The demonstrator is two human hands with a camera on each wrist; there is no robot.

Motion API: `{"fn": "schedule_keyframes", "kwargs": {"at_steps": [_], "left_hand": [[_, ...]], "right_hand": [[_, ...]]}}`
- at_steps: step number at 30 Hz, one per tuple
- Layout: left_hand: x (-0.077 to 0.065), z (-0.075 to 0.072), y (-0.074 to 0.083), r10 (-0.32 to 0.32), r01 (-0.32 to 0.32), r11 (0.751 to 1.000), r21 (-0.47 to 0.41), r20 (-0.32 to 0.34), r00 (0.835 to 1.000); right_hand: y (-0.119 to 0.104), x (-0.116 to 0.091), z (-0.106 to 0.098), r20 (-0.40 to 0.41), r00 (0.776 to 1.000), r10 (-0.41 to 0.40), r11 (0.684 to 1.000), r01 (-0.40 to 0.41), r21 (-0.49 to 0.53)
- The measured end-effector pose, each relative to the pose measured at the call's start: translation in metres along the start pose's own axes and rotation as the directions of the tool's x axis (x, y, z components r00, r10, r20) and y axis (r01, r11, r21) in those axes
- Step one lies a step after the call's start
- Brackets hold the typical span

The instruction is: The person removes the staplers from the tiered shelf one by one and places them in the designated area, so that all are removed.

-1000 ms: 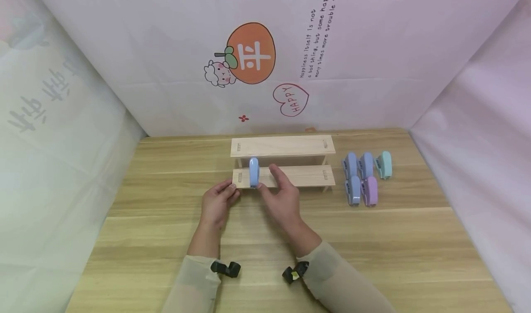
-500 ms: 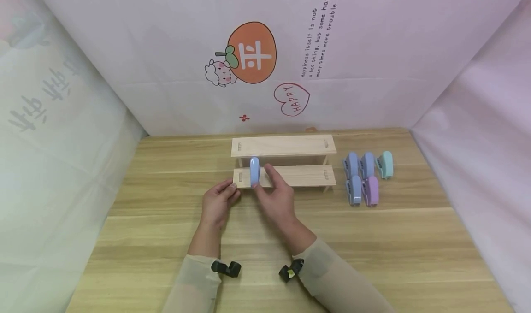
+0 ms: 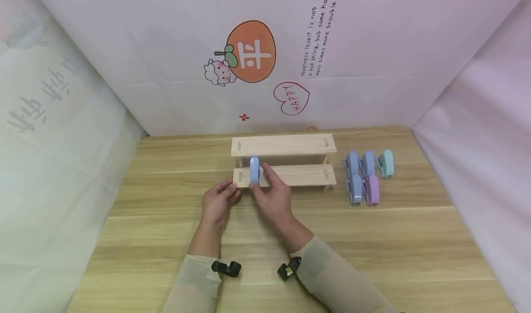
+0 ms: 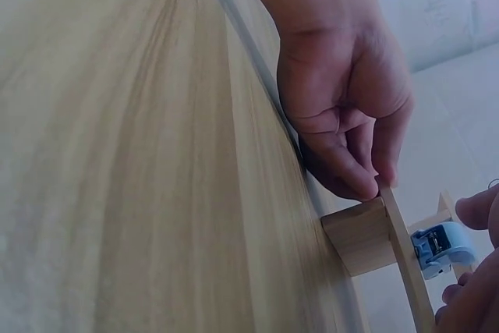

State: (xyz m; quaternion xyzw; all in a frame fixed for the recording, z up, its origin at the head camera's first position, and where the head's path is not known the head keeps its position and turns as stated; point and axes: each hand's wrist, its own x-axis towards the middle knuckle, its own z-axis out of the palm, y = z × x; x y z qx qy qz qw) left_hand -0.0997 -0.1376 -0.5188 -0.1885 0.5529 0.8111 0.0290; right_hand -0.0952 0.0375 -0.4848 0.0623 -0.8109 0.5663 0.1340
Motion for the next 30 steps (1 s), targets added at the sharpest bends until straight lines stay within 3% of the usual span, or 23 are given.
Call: {"fn": "schedule_keyframes", "kwargs": {"at_steps": [13,30], "left_hand": [[0.000,0.001,0.000,0.005,-0.005,1.000,-0.003,-0.007,1.000],[0.001,0.000,-0.001,-0.003,0.003,1.000,0.002,-0.008,1.000]], "right_hand": [[-0.004,0.004,0.009,0.018,1.000,-0.004,1.000,0.005,-0.018],[-0.005,0.009,0.019,0.012,1.000,0.018,0.991,-0.016,-0.129]]}}
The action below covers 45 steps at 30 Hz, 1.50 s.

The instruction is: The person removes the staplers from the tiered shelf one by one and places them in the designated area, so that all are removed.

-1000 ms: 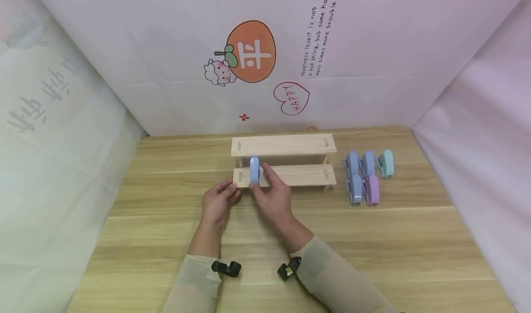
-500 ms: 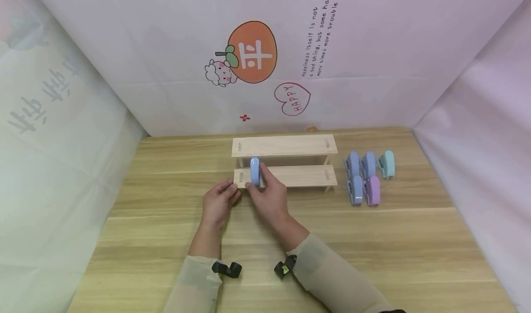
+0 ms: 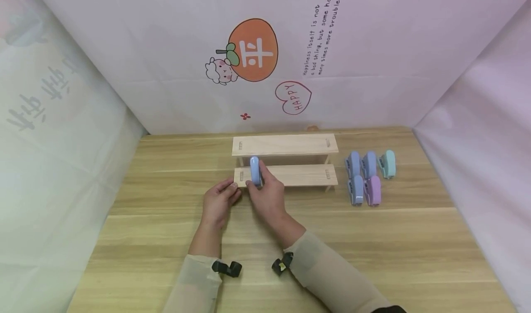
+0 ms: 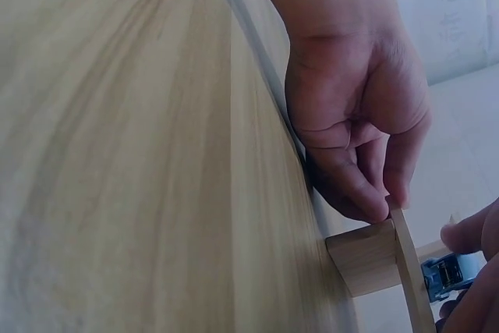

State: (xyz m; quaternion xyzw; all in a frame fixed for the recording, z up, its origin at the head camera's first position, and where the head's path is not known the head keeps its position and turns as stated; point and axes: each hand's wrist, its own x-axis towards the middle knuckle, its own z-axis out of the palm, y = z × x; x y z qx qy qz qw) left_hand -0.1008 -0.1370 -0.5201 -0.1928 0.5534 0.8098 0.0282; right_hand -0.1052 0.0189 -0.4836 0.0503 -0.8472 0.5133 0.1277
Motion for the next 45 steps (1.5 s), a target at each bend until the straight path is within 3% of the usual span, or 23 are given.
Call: {"fn": "schedule_keyframes", "kwargs": {"at_steps": [10,45], "left_hand": [[-0.002,0.001,0.002,-0.001,0.001,1.000,0.008,0.002,1.000],[-0.002,0.003,-0.001,0.011,-0.012,1.000,-0.013,-0.030,0.999]], "right_hand": [[0.001,-0.001,0.000,-0.009,0.999,-0.047,0.999,0.048,0.009],[0.006,-0.005,-0.012,-0.017,0.995,-0.093,0.995,0.094,0.026]]}}
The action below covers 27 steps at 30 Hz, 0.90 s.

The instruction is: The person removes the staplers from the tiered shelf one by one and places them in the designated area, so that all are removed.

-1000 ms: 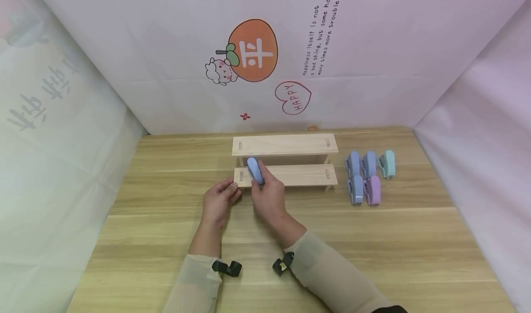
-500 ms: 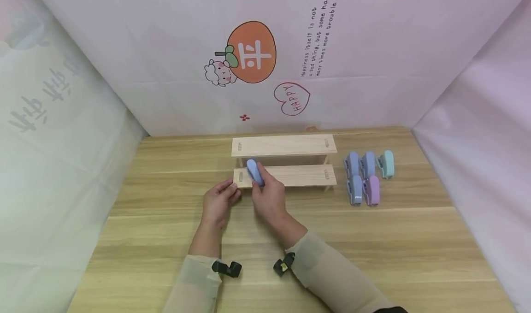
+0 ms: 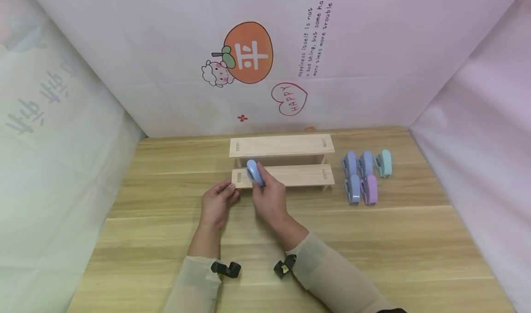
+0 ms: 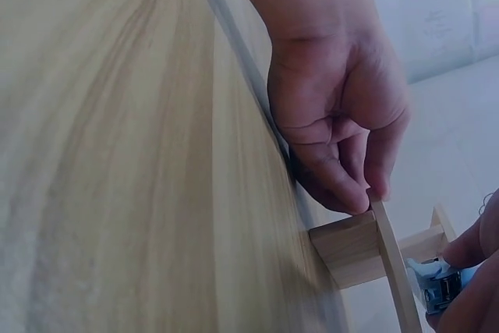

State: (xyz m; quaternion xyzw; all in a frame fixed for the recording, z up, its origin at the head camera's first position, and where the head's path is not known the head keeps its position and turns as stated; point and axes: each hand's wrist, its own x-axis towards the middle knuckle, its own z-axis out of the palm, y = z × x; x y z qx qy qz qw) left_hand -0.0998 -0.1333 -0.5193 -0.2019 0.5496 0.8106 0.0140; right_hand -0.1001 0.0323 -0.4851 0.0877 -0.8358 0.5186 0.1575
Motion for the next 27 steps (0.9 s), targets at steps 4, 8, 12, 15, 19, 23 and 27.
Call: {"fn": "schedule_keyframes", "kwargs": {"at_steps": [4,8,12,15,19,23,27], "left_hand": [[-0.001,-0.001,0.000,0.007,-0.007,1.000,-0.001,-0.001,1.000],[-0.001,-0.002,-0.001,0.007,-0.007,1.000,0.006,0.008,1.000],[-0.001,-0.002,-0.001,0.013,-0.013,1.000,0.018,0.011,1.000],[-0.002,-0.002,-0.001,0.016,-0.017,0.999,0.032,0.011,1.000],[-0.003,-0.001,0.000,0.018,-0.018,0.999,0.028,0.014,1.000],[-0.003,-0.001,0.001,0.017,-0.018,1.000,0.018,0.016,1.000],[-0.004,0.000,0.002,0.011,-0.011,1.000,0.017,0.016,1.000]], "right_hand": [[0.000,0.000,-0.002,0.006,1.000,0.027,1.000,-0.027,0.015],[0.000,-0.001,-0.004,0.001,0.999,0.037,0.999,-0.037,0.031],[-0.001,0.000,-0.007,-0.014,1.000,0.019,0.999,-0.018,0.042],[-0.001,0.000,-0.009,-0.017,1.000,0.018,0.999,-0.017,0.041],[-0.002,0.001,-0.012,-0.017,1.000,0.025,0.998,-0.025,0.054],[-0.002,0.001,-0.015,-0.021,0.999,0.035,0.998,-0.034,0.057],[-0.001,0.002,-0.018,-0.034,0.998,0.044,0.998,-0.042,0.051]]}}
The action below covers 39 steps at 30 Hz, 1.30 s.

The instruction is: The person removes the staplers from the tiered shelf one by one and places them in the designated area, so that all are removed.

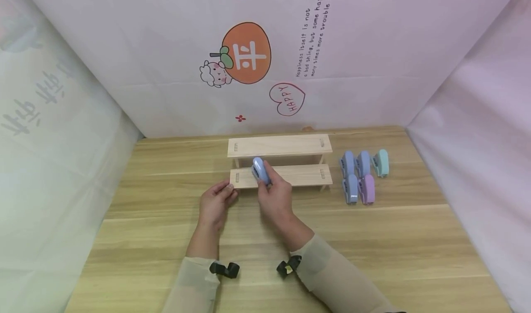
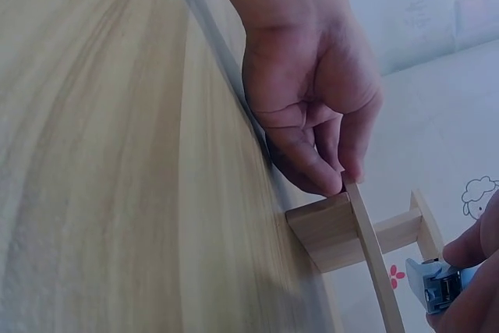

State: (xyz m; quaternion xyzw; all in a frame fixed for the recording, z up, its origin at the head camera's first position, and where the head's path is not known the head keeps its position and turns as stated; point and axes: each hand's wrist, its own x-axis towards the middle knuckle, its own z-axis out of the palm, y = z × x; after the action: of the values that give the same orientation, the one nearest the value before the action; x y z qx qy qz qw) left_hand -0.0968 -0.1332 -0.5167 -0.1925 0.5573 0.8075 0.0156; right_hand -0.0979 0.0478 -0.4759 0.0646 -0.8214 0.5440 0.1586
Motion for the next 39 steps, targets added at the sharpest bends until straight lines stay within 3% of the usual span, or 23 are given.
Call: {"fn": "schedule_keyframes", "kwargs": {"at_steps": [14,39], "left_hand": [[-0.003,-0.004,0.004,0.000,-0.002,0.999,0.038,0.057,0.998],[-0.002,-0.001,0.002,0.011,-0.011,1.000,0.024,0.030,0.999]], "right_hand": [[0.006,0.003,-0.012,-0.024,0.999,0.049,0.999,-0.048,0.022],[0.013,0.003,-0.029,-0.072,0.991,0.116,0.992,-0.112,0.057]]}}
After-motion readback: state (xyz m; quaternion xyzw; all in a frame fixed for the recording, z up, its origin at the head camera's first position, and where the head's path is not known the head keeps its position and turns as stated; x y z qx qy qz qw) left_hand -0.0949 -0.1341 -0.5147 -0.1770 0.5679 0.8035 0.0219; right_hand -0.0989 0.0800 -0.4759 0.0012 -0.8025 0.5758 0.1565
